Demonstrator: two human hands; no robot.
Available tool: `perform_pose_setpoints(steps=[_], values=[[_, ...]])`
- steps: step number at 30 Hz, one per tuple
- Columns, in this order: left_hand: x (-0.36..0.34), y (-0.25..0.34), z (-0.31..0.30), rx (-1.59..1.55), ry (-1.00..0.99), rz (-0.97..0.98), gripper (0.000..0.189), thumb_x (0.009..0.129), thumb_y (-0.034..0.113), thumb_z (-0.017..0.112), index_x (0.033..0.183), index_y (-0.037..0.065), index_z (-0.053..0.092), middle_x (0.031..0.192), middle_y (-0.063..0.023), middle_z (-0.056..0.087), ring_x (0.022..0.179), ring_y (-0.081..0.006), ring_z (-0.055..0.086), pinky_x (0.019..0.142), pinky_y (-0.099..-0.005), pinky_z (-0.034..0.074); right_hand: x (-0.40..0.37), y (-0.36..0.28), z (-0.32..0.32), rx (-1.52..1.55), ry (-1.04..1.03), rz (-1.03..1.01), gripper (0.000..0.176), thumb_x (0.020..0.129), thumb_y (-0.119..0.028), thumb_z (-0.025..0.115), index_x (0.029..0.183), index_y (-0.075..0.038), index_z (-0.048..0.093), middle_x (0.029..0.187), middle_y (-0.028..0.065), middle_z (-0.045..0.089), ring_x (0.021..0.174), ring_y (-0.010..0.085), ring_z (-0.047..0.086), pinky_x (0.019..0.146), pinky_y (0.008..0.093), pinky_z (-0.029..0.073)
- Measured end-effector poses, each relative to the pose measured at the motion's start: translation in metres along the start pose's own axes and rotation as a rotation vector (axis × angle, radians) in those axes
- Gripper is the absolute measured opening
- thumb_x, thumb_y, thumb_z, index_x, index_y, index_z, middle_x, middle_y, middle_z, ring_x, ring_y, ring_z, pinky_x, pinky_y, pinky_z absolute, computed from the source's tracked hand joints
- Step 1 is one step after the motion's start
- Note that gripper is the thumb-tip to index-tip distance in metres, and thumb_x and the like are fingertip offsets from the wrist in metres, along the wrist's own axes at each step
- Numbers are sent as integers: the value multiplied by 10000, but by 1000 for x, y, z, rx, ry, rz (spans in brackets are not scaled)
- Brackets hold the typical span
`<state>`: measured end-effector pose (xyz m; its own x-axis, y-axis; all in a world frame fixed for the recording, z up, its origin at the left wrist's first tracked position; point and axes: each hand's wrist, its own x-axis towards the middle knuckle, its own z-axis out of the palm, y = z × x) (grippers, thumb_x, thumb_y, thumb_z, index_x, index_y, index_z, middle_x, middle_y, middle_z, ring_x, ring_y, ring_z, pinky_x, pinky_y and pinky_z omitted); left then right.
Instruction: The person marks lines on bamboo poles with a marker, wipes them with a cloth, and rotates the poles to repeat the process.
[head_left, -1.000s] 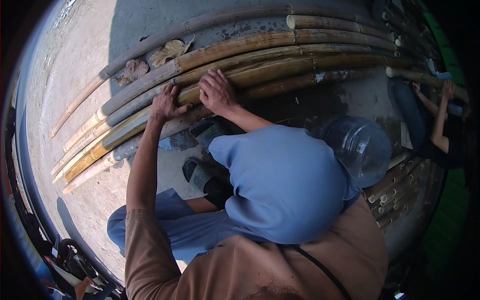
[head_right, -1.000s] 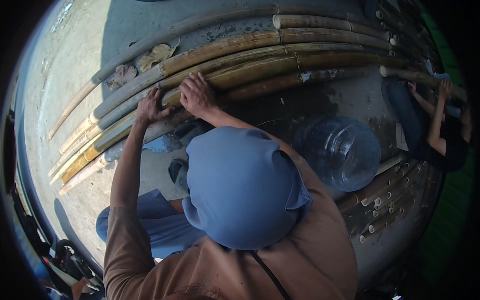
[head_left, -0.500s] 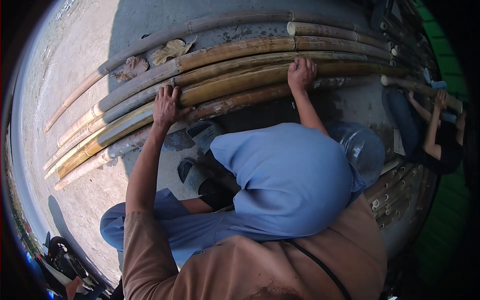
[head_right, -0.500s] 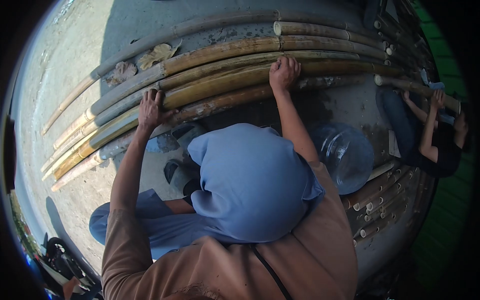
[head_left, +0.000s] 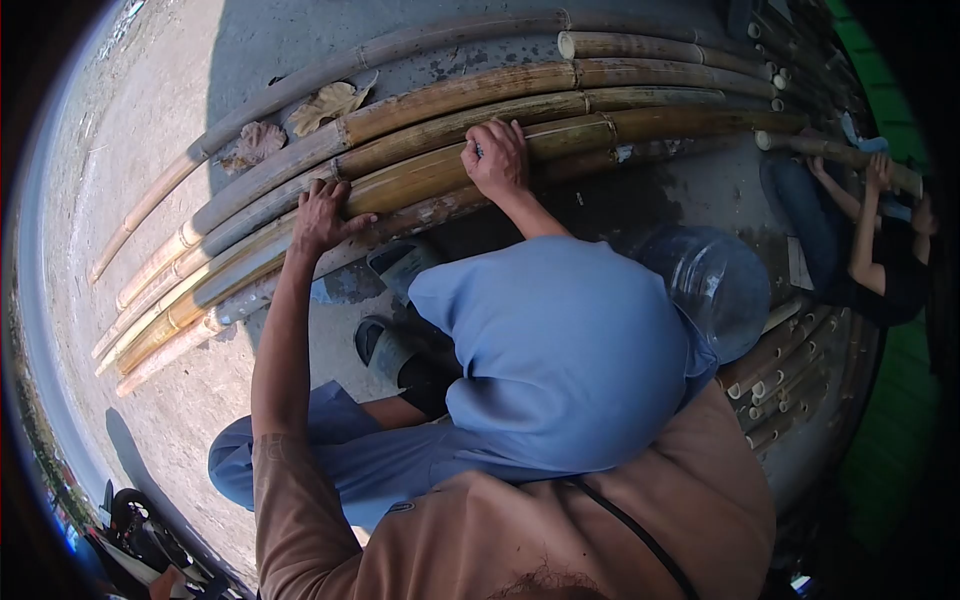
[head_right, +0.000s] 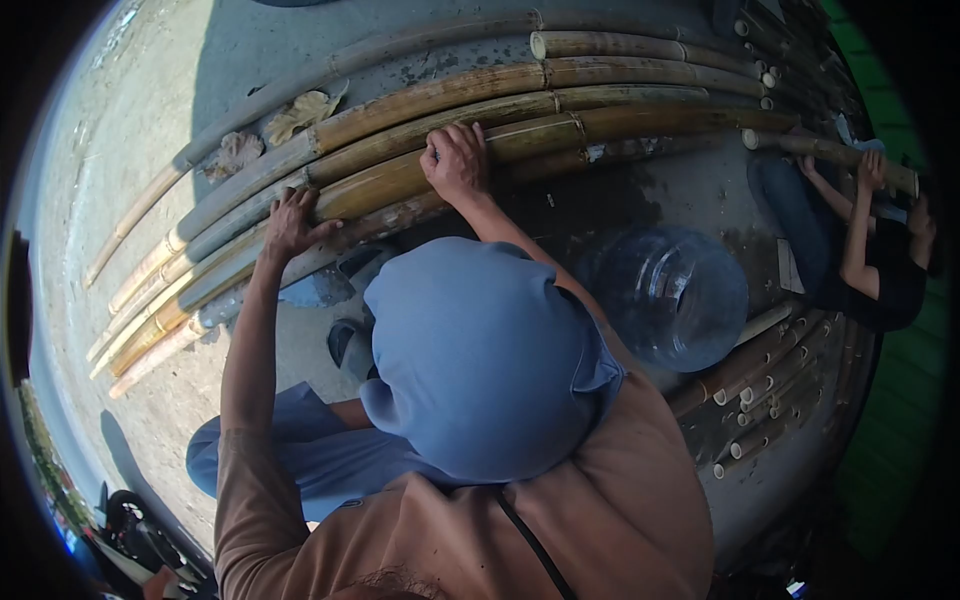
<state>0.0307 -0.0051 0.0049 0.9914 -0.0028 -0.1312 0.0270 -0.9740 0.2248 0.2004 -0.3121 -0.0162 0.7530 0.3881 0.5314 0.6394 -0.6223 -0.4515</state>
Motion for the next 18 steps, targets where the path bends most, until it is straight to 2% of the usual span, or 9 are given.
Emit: perform_pose_setpoints(steps=[2,4,6,8,10,13,15,17,18], values=[[-3,8,-5,8,54,-1,935,809,741,731,1403,29,616,1347,-208,599,1287,-411,519,1070,-535,415,8,79,-38,-224,108,81,103,878,-193,682,951,-121,683,967,106,666,1027,369,651,1089,588,450],[-1,6,-2,35,62,13,926,807,728,734,1386,14,618,1417,-204,531,1289,-414,511,1055,-538,433,10,161,-72,-340,206,249,106,884,-203,681,968,-142,704,979,75,679,1035,358,655,1105,609,437],[-3,5,3,54,83,15,908,813,728,728,1366,15,626,1373,-208,550,1272,-415,520,1053,-534,436,15,179,-87,-454,198,174,97,880,-212,691,947,-146,715,997,69,691,1027,348,660,1126,611,429],[-1,6,5,72,105,26,898,817,731,720,1351,14,629,1331,-209,567,1254,-414,532,1047,-528,442,22,154,-75,-464,80,198,110,894,-220,671,942,-137,724,989,95,711,1019,356,674,1139,594,431],[-2,6,7,87,125,31,896,819,735,712,1340,11,629,1290,-207,582,1234,-410,545,1035,-520,451,29,86,-29,-367,-79,233,147,905,-220,639,912,-104,729,948,150,722,1002,377,687,1133,575,446],[-4,9,8,130,126,1,882,835,759,682,1302,11,641,1285,-200,578,1252,-389,546,1072,-488,448,14,-43,41,9,-235,23,153,885,-217,645,861,-70,683,900,175,684,955,397,666,1023,547,485],[-6,11,5,114,102,-9,877,836,745,688,1318,14,632,1271,-194,587,1241,-383,554,1071,-484,451,-5,-105,66,88,-218,-161,131,874,-214,661,900,-87,641,890,150,614,988,391,648,1083,564,456],[-2,11,5,102,124,-20,877,837,733,695,1337,17,620,1261,-189,595,1231,-379,562,1073,-481,452,-8,-105,60,158,-259,-117,145,867,-213,672,934,-84,669,973,162,637,1071,393,635,1144,610,401],[-5,12,8,96,141,-21,878,838,728,698,1349,19,613,1258,-188,597,1225,-378,565,1074,-480,450,-8,-90,54,120,-214,-86,128,867,-208,675,918,-91,663,963,150,639,1057,386,634,1136,616,404]])
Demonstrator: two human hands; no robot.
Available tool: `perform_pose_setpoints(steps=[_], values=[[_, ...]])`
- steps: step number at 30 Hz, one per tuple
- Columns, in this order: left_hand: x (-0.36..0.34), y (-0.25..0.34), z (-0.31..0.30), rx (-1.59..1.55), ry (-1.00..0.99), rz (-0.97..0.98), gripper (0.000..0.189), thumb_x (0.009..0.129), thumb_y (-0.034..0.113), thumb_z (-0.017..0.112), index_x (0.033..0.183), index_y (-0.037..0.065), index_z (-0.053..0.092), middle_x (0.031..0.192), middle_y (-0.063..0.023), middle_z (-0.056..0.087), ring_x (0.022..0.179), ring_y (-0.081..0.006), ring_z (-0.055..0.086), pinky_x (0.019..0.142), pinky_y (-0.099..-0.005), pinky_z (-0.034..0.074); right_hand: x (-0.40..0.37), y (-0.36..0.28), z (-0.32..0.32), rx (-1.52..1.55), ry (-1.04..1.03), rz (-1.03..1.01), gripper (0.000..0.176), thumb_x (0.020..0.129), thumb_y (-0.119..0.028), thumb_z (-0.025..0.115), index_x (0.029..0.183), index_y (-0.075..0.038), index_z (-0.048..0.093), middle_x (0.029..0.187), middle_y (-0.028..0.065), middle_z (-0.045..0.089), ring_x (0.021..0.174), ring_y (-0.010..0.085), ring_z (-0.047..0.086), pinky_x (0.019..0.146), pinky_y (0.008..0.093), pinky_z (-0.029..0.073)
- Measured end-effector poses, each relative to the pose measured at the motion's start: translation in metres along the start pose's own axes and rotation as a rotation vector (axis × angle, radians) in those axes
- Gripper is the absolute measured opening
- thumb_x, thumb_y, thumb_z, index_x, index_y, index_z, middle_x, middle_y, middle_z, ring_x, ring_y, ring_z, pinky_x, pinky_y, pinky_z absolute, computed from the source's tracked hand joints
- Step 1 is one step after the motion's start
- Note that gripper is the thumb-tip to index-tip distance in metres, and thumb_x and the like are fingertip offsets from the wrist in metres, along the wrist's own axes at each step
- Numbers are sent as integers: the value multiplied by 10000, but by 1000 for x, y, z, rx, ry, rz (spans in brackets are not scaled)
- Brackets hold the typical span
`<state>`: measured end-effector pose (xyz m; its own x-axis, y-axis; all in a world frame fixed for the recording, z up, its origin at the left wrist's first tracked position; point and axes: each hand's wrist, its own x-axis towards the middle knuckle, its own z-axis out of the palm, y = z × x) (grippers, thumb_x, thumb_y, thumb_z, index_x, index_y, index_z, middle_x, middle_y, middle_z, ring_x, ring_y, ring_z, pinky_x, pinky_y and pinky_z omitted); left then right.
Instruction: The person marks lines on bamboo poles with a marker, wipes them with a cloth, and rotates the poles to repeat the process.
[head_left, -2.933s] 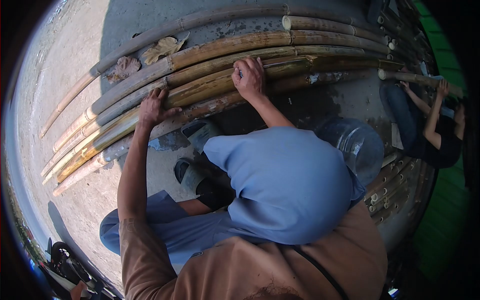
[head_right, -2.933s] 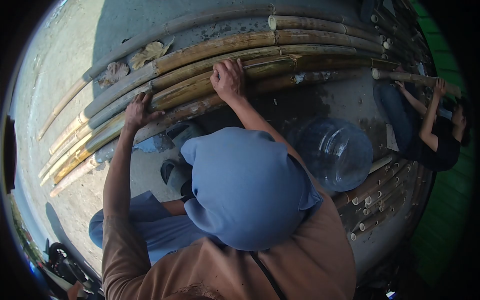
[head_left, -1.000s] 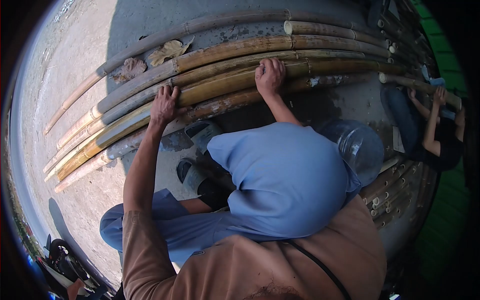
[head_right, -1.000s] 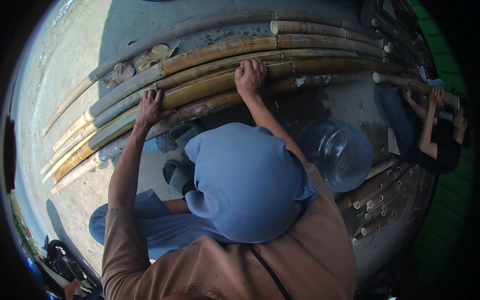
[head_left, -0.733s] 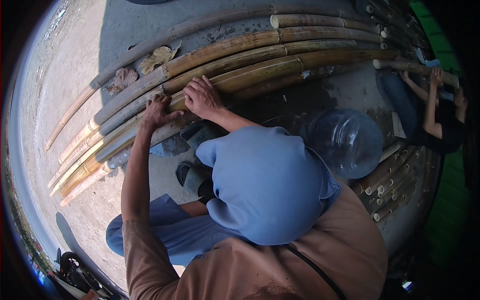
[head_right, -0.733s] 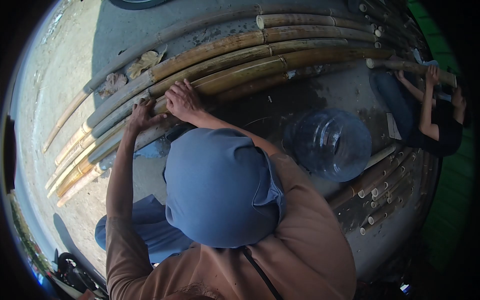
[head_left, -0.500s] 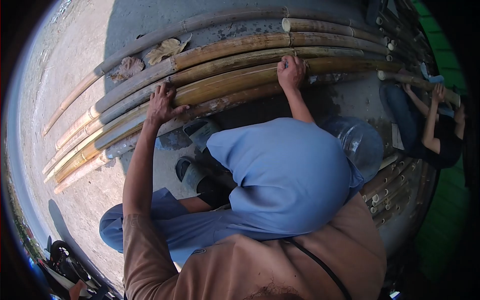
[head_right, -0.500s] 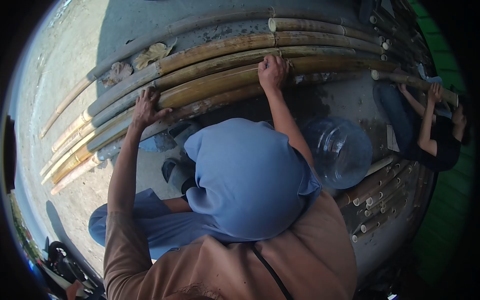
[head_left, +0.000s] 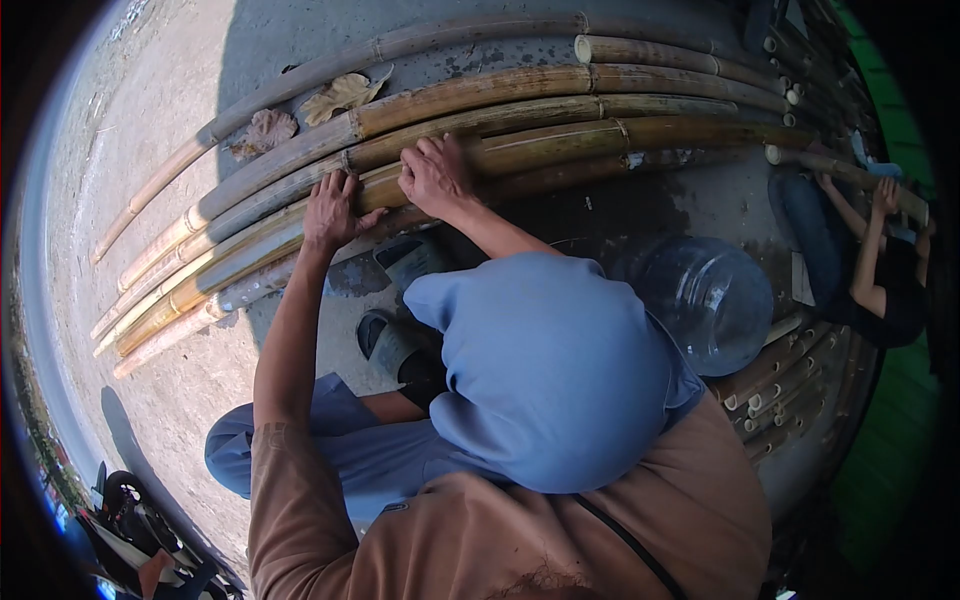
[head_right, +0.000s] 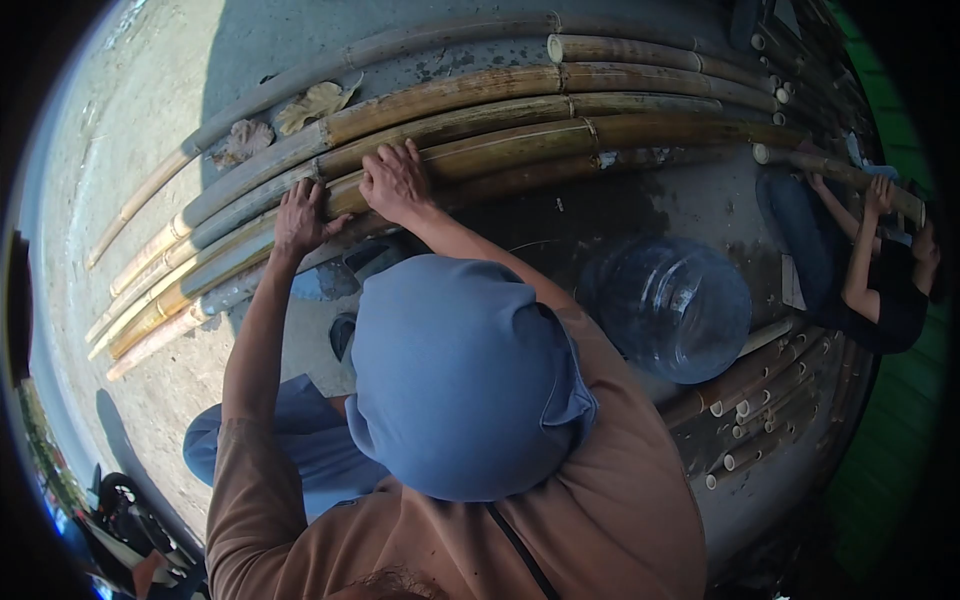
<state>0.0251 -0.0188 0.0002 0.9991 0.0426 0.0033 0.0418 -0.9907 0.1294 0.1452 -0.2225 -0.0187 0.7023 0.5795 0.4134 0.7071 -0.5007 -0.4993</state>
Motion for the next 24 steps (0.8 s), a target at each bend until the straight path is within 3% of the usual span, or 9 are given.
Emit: perform_pose_setpoints(steps=[5,7,9,12,13,16,19,20,24], values=[[-12,15,-10,25,-14,-69,911,822,714,737,1408,35,575,1336,-201,564,1286,-377,537,1117,-494,423,-10,154,-115,-376,203,224,126,885,-246,665,865,-121,665,916,115,663,986,368,635,1068,589,436],[-12,15,-8,55,71,-56,867,814,681,765,1363,37,578,1300,-198,570,1267,-383,541,1073,-495,452,-18,231,-162,-533,200,362,160,898,-269,658,947,-135,731,980,104,716,1027,360,643,1112,583,417],[-9,10,-1,50,82,-23,832,811,670,774,1316,36,585,1278,-196,574,1255,-392,543,1046,-499,470,-17,271,-183,-566,229,372,190,896,-286,655,962,-137,751,1002,102,726,1067,361,640,1139,569,403],[-1,-13,13,-74,-15,73,766,842,682,746,1193,13,624,1247,-206,575,1242,-409,545,1011,-515,485,-7,240,-152,-647,146,379,202,888,-295,655,962,-143,765,1021,103,736,1102,355,636,1151,555,397],[5,-16,2,-133,-126,35,778,852,690,736,1214,9,633,1277,-209,565,1255,-407,550,1013,-519,491,-3,214,-134,-544,132,393,173,871,-274,661,936,-147,758,992,95,728,1069,351,643,1112,540,424],[21,-20,-22,-262,-409,-9,797,870,722,708,1219,6,674,1297,-205,566,1276,-397,553,1025,-531,487,3,115,-66,-231,132,91,79,847,-194,668,830,-118,655,887,106,647,942,357,619,1013,513,459],[8,-12,-6,-144,-135,10,802,863,741,699,1226,25,679,1265,-190,588,1277,-402,538,1027,-535,468,-4,8,-9,27,37,-83,78,865,-168,657,897,-105,625,940,114,618,1032,358,614,1131,581,413],[7,-14,-2,-135,-131,-4,814,857,750,694,1270,48,663,1260,-182,595,1281,-399,521,1041,-536,449,-8,-5,5,102,58,-154,71,867,-166,650,899,-110,620,951,112,614,1059,347,616,1161,587,396],[-5,-6,0,-148,12,-13,797,870,687,720,1344,55,615,1266,-199,576,1211,-413,536,1041,-524,435,-5,44,-23,-36,131,-23,74,867,-175,644,887,-111,611,924,103,613,1029,343,629,1166,594,393]])
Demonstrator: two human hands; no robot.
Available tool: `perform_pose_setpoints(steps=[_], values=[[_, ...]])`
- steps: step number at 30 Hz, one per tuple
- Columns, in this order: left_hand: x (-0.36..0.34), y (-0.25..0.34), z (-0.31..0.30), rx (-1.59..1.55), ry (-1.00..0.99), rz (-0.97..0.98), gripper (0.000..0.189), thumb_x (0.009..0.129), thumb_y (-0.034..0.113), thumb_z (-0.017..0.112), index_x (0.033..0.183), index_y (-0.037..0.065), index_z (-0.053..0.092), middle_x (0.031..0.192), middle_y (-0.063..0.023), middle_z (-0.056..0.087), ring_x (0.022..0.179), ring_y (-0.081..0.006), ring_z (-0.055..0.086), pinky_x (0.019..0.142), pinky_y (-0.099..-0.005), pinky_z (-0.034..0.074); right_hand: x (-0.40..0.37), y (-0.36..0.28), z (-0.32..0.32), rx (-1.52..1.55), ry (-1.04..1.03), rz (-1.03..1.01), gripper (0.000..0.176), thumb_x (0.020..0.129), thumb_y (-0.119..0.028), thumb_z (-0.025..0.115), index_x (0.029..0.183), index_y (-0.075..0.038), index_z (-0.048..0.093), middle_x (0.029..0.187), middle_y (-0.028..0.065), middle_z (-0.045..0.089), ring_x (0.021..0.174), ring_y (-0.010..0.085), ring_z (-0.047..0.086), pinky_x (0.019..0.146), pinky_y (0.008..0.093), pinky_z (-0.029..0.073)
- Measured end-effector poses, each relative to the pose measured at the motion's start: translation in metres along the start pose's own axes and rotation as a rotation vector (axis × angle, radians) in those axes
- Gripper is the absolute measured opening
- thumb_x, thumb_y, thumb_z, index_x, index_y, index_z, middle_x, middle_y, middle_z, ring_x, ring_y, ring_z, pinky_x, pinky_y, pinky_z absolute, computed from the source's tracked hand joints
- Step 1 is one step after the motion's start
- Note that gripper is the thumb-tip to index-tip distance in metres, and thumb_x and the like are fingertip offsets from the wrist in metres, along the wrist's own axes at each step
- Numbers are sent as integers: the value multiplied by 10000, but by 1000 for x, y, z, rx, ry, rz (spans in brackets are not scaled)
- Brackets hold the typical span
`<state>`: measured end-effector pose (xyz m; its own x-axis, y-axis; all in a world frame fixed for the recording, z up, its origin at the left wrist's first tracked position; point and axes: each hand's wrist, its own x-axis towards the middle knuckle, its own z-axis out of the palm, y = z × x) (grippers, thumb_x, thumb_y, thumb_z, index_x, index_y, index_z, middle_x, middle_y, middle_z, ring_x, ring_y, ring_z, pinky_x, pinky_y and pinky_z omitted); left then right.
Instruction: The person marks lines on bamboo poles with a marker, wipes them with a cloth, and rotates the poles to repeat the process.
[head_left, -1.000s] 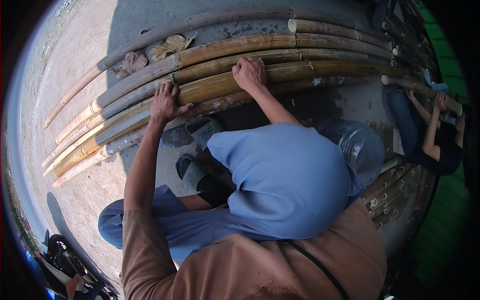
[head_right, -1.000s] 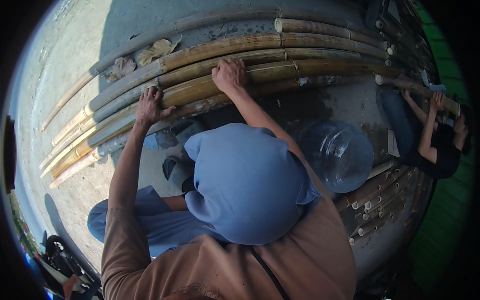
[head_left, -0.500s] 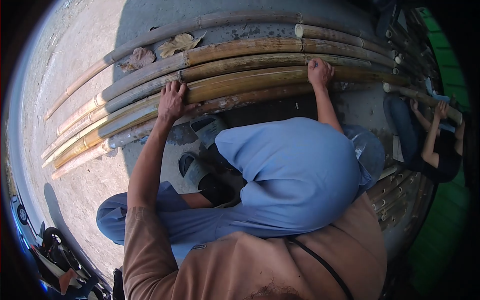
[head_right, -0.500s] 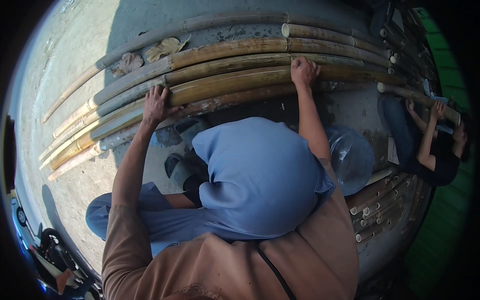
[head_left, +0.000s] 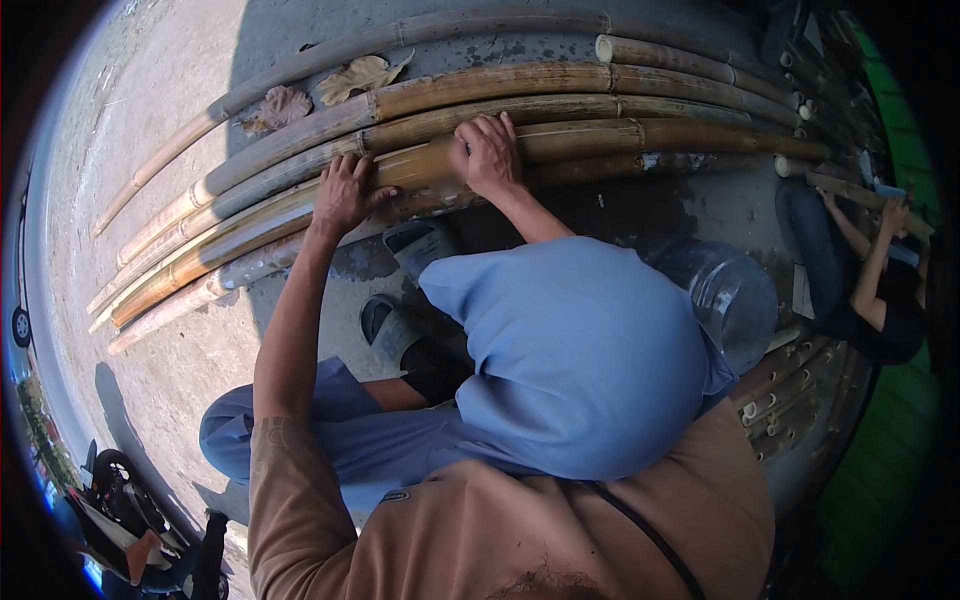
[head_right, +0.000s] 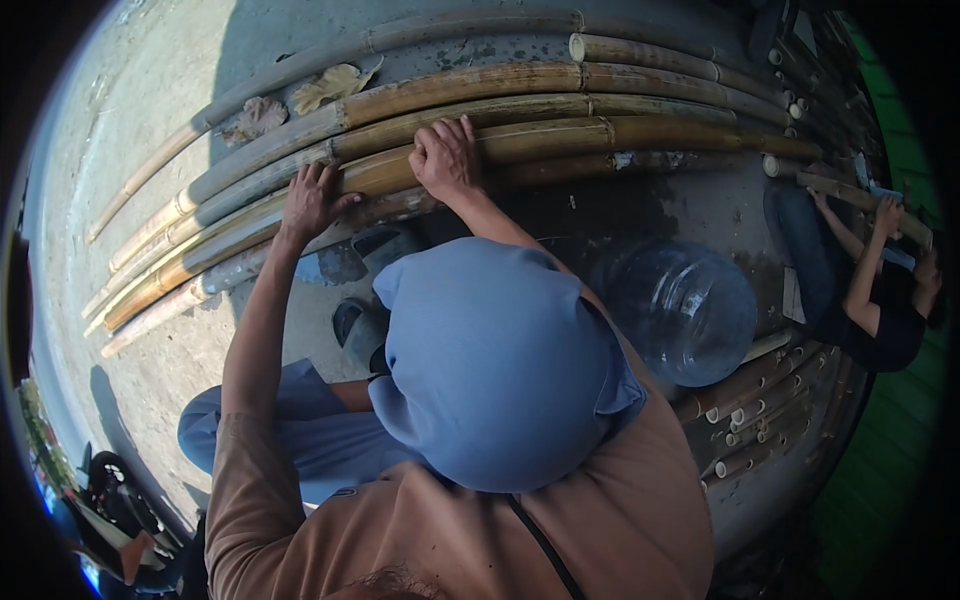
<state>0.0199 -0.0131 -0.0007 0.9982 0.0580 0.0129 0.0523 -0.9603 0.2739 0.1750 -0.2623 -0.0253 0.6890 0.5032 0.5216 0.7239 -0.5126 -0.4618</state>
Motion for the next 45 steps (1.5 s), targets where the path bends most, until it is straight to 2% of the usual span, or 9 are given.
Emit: perform_pose_setpoints(steps=[7,13,17,22,31,35,38,42,45], values=[[-10,12,-4,159,-40,-26,886,860,721,705,1419,50,558,1343,-194,563,1340,-376,493,1116,-502,407,-9,231,-151,-467,225,341,93,909,-215,638,950,-159,700,979,77,713,1026,360,676,1168,635,394],[-5,-6,16,88,0,22,881,841,711,729,1386,38,569,1347,-185,573,1315,-390,526,1123,-496,440,4,139,-63,-368,178,217,56,868,-190,665,873,-135,656,899,90,675,962,358,668,1122,613,436],[19,-12,-17,-114,-338,-87,896,859,788,655,1311,14,643,1287,-191,628,1320,-388,534,1102,-480,466,9,-19,5,46,-62,51,69,878,-151,644,924,-105,623,968,91,655,1031,357,649,1136,604,414],[5,-5,-12,72,-46,37,824,892,793,617,1254,58,705,1269,-174,614,1274,-366,533,1045,-515,396,-1,-44,21,148,-82,-66,65,855,-162,655,902,-125,629,937,90,623,1068,329,636,1171,631,373],[-1,13,-1,119,-21,-19,818,910,704,641,1341,11,580,1318,-208,587,1289,-380,518,1076,-507,403,-3,236,-141,-445,170,354,148,946,-231,601,1006,-151,711,1030,89,741,1024,391,681,1177,607,387],[-1,22,5,179,-2,-64,955,811,801,678,1353,21,579,1405,-190,555,1333,-360,494,1091,-500,401,6,182,-86,-484,151,279,89,873,-205,646,927,-151,692,956,89,711,1018,366,680,1166,607,407],[-2,25,6,209,4,-90,1013,770,845,679,1374,37,582,1409,-155,557,1334,-325,494,1083,-490,398,12,75,-27,-277,11,173,70,870,-188,633,850,-121,630,888,109,651,922,365,641,1033,570,472],[1,29,11,241,38,-150,992,727,822,737,1332,49,595,1301,-120,586,1295,-313,513,1079,-494,375,6,-54,37,48,-130,-83,98,852,-181,653,896,-99,625,943,112,635,1041,349,636,1099,599,442],[-1,23,14,193,77,-98,997,740,809,738,1356,40,584,1312,-128,584,1297,-321,514,1089,-479,374,8,-44,24,66,-117,-141,93,859,-177,648,909,-102,623,949,108,633,1046,345,637,1106,598,437]])
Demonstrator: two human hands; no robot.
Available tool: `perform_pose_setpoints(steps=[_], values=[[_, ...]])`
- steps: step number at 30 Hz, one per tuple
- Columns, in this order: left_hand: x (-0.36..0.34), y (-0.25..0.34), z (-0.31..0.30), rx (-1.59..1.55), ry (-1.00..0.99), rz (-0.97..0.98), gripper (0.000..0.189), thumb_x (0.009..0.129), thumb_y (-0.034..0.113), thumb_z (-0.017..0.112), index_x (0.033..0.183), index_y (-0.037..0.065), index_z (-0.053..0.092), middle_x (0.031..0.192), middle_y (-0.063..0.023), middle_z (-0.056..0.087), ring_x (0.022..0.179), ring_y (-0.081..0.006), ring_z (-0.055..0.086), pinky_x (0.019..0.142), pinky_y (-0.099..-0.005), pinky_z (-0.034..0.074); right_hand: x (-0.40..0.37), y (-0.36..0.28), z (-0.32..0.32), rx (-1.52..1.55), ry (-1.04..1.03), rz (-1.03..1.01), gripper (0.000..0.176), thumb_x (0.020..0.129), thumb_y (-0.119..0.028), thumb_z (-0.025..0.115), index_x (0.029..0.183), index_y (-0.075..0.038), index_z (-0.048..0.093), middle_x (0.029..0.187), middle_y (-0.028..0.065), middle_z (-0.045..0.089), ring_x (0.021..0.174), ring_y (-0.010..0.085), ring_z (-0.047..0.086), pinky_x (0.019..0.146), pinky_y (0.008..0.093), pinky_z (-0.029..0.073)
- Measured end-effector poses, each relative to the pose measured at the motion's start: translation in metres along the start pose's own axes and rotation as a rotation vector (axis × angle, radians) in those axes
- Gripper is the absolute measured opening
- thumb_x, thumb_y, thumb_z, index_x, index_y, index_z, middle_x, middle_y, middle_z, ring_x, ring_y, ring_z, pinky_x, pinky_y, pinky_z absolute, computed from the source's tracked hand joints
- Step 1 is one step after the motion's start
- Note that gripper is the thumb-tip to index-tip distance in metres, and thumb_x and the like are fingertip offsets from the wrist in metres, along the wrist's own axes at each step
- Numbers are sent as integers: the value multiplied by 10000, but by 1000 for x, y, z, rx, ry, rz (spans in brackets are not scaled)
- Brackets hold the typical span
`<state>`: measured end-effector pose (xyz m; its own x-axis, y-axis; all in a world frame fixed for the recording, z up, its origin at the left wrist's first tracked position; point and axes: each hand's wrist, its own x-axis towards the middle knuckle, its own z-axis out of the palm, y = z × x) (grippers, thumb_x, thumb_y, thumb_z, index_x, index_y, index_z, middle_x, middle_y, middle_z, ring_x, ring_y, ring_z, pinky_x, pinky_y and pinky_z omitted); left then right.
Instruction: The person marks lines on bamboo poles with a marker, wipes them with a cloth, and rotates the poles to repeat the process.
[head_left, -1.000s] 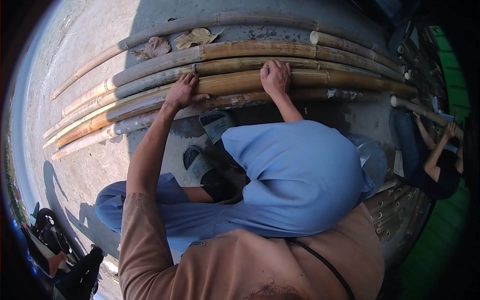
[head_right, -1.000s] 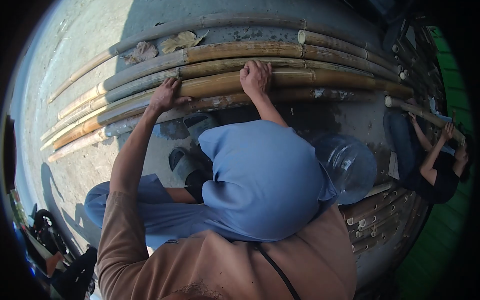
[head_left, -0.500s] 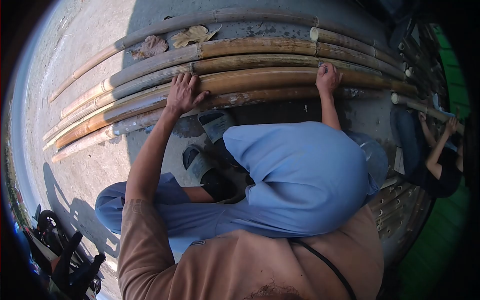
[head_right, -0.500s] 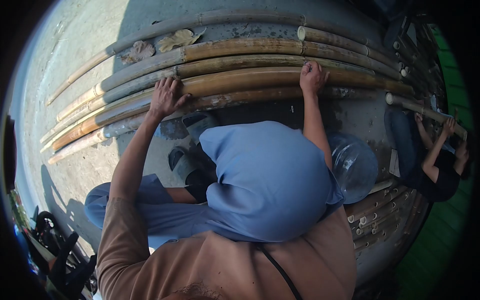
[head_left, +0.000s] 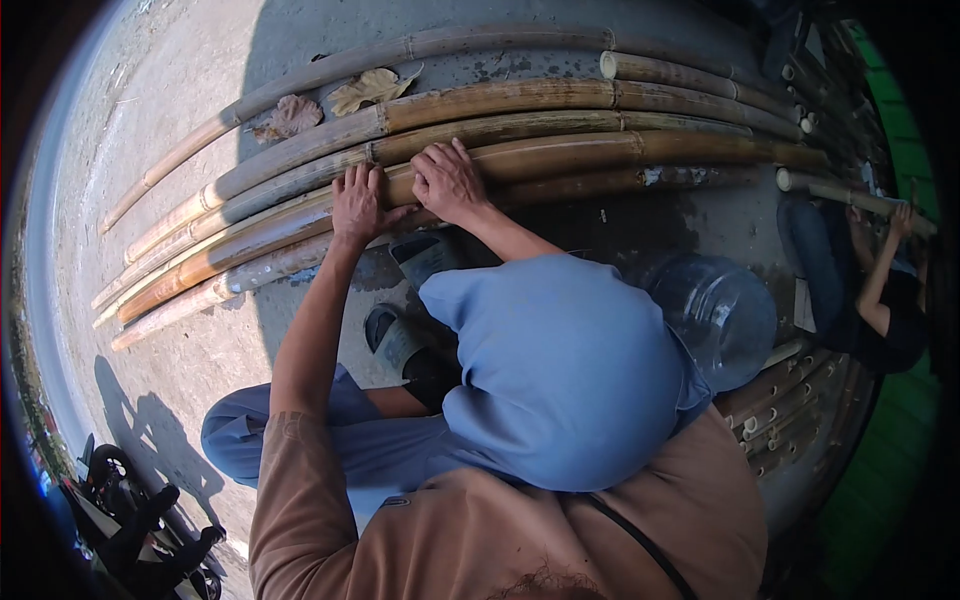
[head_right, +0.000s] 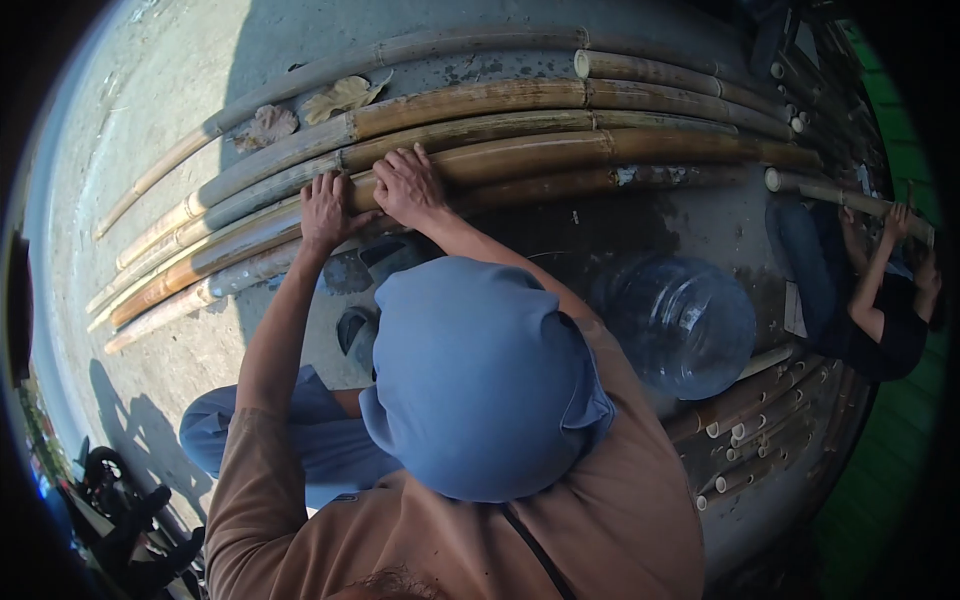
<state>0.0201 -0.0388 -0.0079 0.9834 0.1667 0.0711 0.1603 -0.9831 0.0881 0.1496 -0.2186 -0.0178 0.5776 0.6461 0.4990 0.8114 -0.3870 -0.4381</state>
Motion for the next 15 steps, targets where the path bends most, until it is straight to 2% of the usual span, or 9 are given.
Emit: perform_pose_setpoints(steps=[3,7,8,11,12,13,14,15], values=[[0,1,-2,65,-16,24,985,808,805,687,1401,27,578,1380,-155,573,1322,-333,503,1119,-489,372,-19,62,-50,-72,99,114,98,879,-191,641,937,-113,626,945,112,632,1010,360,638,1093,589,438],[1,0,-1,74,-46,68,972,832,798,670,1394,10,578,1356,-177,585,1301,-359,516,1124,-489,391,-63,212,-155,-461,243,412,115,896,-215,634,972,-133,658,967,95,675,1010,384,647,1113,594,427],[1,0,-2,77,-51,76,964,830,792,677,1384,9,583,1341,-175,591,1293,-362,523,1118,-487,401,-68,231,-174,-585,256,484,119,897,-227,637,972,-138,662,982,91,683,1026,380,652,1121,600,425],[14,-10,-5,-4,-130,115,944,827,786,686,1353,7,595,1320,-186,600,1279,-385,533,1110,-497,422,-54,229,-171,-671,272,436,110,892,-233,642,950,-141,661,996,86,689,1056,372,658,1137,607,421],[17,-14,-4,-47,-172,124,938,827,785,687,1342,6,599,1317,-193,602,1276,-396,535,1108,-503,427,-46,220,-157,-634,220,480,103,884,-230,650,934,-140,658,1015,84,694,1082,365,661,1140,607,425],[24,-19,-8,-85,-232,129,926,829,797,683,1294,0,612,1292,-228,613,1215,-431,589,1049,-509,482,-38,207,-135,-594,268,440,92,873,-220,648,901,-132,650,979,87,686,1042,364,662,1110,599,447],[32,-23,-14,-104,-281,139,929,833,811,669,1273,-5,617,1275,-231,623,1195,-431,608,1028,-506,500,-26,176,-119,-518,210,452,82,856,-209,652,863,-128,641,922,95,671,979,362,657,1075,595,467],[39,-24,-18,-124,-330,154,934,837,826,654,1251,-10,622,1258,-235,633,1176,-432,628,1007,-502,518,-15,142,-98,-435,217,369,79,843,-198,653,831,-125,627,873,104,653,925,365,643,1062,588,469]])
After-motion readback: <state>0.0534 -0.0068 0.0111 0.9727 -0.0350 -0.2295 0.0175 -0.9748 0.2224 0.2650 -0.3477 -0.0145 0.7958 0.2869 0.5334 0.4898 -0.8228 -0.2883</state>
